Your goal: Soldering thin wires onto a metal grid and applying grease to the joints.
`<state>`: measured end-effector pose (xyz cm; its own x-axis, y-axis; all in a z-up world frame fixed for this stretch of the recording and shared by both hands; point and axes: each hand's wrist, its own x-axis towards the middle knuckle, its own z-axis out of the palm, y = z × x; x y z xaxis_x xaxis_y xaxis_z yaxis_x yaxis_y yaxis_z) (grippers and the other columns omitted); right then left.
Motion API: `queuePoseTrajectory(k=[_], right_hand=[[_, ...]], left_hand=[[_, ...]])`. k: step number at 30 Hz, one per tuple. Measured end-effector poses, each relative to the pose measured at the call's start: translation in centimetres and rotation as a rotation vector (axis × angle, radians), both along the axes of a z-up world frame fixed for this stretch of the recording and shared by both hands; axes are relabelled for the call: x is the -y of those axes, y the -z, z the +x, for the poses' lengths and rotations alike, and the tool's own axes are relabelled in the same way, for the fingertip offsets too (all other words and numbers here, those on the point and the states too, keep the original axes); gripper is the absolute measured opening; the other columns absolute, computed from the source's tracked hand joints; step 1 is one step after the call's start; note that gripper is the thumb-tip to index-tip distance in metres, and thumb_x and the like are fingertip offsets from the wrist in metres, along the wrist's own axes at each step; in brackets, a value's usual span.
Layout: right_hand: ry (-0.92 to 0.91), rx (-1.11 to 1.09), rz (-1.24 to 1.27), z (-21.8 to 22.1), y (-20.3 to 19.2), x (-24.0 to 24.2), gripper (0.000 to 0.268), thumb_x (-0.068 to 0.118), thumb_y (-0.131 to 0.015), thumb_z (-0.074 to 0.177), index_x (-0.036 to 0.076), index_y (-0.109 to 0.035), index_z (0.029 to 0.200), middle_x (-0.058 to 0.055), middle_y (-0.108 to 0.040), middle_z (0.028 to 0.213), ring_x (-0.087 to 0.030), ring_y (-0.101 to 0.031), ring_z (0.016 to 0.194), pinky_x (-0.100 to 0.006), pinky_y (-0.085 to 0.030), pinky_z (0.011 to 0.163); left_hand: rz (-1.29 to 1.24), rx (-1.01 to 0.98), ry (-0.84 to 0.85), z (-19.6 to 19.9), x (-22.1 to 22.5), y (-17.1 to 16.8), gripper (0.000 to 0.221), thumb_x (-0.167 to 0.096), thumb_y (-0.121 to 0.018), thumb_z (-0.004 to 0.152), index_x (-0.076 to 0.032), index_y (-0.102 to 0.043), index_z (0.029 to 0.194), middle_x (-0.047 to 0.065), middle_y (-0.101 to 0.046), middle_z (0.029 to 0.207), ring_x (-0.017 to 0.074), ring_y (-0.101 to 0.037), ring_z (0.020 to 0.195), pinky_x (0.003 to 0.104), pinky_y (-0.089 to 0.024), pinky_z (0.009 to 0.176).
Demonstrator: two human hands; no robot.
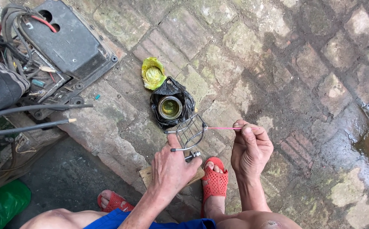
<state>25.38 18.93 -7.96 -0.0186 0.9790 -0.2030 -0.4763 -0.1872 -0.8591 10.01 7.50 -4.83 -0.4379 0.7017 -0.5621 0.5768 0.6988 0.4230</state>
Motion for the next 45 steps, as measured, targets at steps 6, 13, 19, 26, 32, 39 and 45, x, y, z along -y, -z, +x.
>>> queuePoseTrajectory(k=[6, 13, 19, 26, 32, 39, 45], right_hand=[[-0.047, 0.039, 0.113, 0.4, -0.3, 0.1, 0.008, -0.001, -0.074, 0.092, 0.002, -0.07, 0.099, -0.028, -0.069, 0.098, -0.029, -0.07, 0.091, -0.035, -0.058, 0.093], [-0.045, 0.047, 0.131, 0.3, -1.5, -1.3, 0.007, -0.002, -0.074, 0.093, 0.001, -0.071, 0.099, -0.023, -0.072, 0.096, -0.028, -0.072, 0.094, -0.033, -0.06, 0.092], [-0.125, -0.03, -0.065, 0.5, -0.6, -3.7, 0.012, 0.0, -0.072, 0.095, -0.004, -0.072, 0.106, -0.02, -0.075, 0.092, -0.025, -0.072, 0.085, -0.037, -0.061, 0.09], [-0.233, 0.005, -0.13, 0.9, 0.1, -4.3, 0.015, 0.001, -0.076, 0.09, -0.005, -0.071, 0.102, -0.021, -0.072, 0.084, -0.027, -0.068, 0.078, -0.033, -0.056, 0.084], [-0.258, 0.01, -0.12, 0.6, 0.7, -4.2, 0.014, 0.001, -0.078, 0.089, -0.006, -0.071, 0.098, -0.014, -0.069, 0.081, -0.026, -0.069, 0.08, -0.034, -0.056, 0.085], [-0.302, -0.083, -0.211, 0.8, 1.4, -3.8, 0.014, 0.003, -0.075, 0.091, -0.004, -0.071, 0.103, -0.019, -0.069, 0.078, -0.029, -0.068, 0.08, -0.037, -0.055, 0.088], [-0.273, -0.053, -0.214, 0.8, 1.1, -3.8, 0.013, 0.002, -0.076, 0.09, -0.005, -0.071, 0.1, -0.016, -0.069, 0.077, -0.027, -0.069, 0.078, -0.036, -0.056, 0.085]], left_hand=[[-0.005, -0.004, 0.01, -0.6, -0.6, -1.4, 0.068, -0.049, -0.082, 0.081, -0.005, -0.042, 0.114, 0.017, -0.07, 0.087, 0.0468, -0.072, 0.074, 0.058, -0.057, 0.062], [0.152, -0.227, 0.16, 0.2, 0.4, 0.0, 0.067, -0.045, -0.09, 0.076, -0.009, -0.045, 0.109, 0.008, -0.064, 0.086, 0.0299, -0.069, 0.058, 0.046, -0.057, 0.067], [0.241, -0.201, 0.205, -0.2, 1.0, 0.3, 0.063, -0.029, -0.09, 0.071, -0.01, -0.051, 0.117, 0.005, -0.065, 0.088, 0.0223, -0.069, 0.058, 0.041, -0.049, 0.069], [0.27, -0.173, 0.215, -0.7, 1.2, -0.7, 0.054, -0.022, -0.084, 0.069, -0.011, -0.051, 0.109, 0.007, -0.063, 0.087, 0.0315, -0.067, 0.062, 0.044, -0.047, 0.07], [0.335, -0.236, 0.247, -0.8, 1.2, -0.8, 0.062, -0.026, -0.079, 0.07, -0.005, -0.054, 0.124, 0.008, -0.064, 0.092, 0.0312, -0.067, 0.067, 0.042, -0.045, 0.067], [0.335, -0.21, 0.24, -0.7, 1.4, -0.7, 0.073, -0.026, -0.081, 0.07, -0.001, -0.053, 0.133, 0.01, -0.067, 0.096, 0.0306, -0.069, 0.071, 0.042, -0.046, 0.069], [0.339, -0.234, 0.258, -0.7, 1.4, -0.8, 0.071, -0.027, -0.079, 0.072, 0.0, -0.054, 0.133, 0.011, -0.065, 0.095, 0.0303, -0.067, 0.068, 0.041, -0.046, 0.068]])
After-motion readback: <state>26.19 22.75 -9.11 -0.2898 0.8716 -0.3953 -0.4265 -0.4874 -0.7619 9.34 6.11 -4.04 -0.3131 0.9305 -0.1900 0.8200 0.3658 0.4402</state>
